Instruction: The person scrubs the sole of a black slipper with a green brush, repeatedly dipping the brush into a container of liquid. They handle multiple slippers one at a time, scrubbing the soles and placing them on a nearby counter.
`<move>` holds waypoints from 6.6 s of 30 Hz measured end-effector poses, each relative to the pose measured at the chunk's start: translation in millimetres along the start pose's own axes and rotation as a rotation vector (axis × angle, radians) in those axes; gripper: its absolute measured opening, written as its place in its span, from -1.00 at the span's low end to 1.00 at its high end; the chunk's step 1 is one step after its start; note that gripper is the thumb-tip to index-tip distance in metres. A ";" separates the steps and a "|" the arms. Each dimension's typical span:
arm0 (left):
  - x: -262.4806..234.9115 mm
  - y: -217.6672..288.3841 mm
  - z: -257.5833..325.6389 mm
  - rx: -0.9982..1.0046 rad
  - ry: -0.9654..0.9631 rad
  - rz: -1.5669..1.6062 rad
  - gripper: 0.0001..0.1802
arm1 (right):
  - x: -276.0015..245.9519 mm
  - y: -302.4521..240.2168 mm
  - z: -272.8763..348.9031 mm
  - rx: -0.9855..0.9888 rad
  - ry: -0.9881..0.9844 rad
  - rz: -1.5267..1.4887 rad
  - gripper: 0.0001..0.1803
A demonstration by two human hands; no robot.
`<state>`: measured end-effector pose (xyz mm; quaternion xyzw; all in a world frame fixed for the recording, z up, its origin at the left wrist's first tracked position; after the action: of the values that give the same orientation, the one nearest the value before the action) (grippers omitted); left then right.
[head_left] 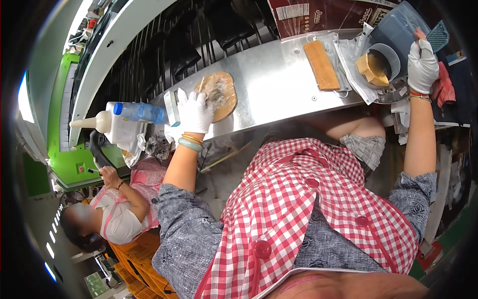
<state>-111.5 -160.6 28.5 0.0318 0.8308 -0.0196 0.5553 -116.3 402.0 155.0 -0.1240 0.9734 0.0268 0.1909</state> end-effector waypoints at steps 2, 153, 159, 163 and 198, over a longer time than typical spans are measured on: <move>-6.8 6.0 1.4 0.016 0.035 0.007 -0.79 | -0.1 -2.0 -2.5 0.005 -0.020 0.013 -0.79; -2.6 238.5 27.4 -0.643 -1.112 2.448 -0.07 | 12.7 -189.3 35.1 1.123 -0.276 -1.254 -0.80; 7.7 234.8 21.9 -0.640 -1.016 2.439 -0.10 | 7.1 -197.1 36.8 1.039 -0.334 -1.175 -0.81; -8.5 239.7 7.7 -0.677 -0.915 2.486 -0.12 | 0.4 -209.5 34.1 1.026 -0.369 -1.157 -0.86; -8.6 250.3 30.4 -0.489 -1.458 2.132 -0.12 | 20.9 -267.2 15.3 0.767 -1.259 -1.356 -0.74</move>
<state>-61.6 86.7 25.5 0.5494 -0.1085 0.5630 0.6078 -62.2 140.0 131.5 -0.5461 0.3614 -0.3427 0.6736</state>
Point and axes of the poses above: each hand's wrist, its own z-axis away from the middle knuckle, its own x-axis out of the palm, y = z × x, the point moved 10 cm from there along -z, towards the middle knuckle, and after that the axes turned 7 degrees about -x, right-handed, at the moved point
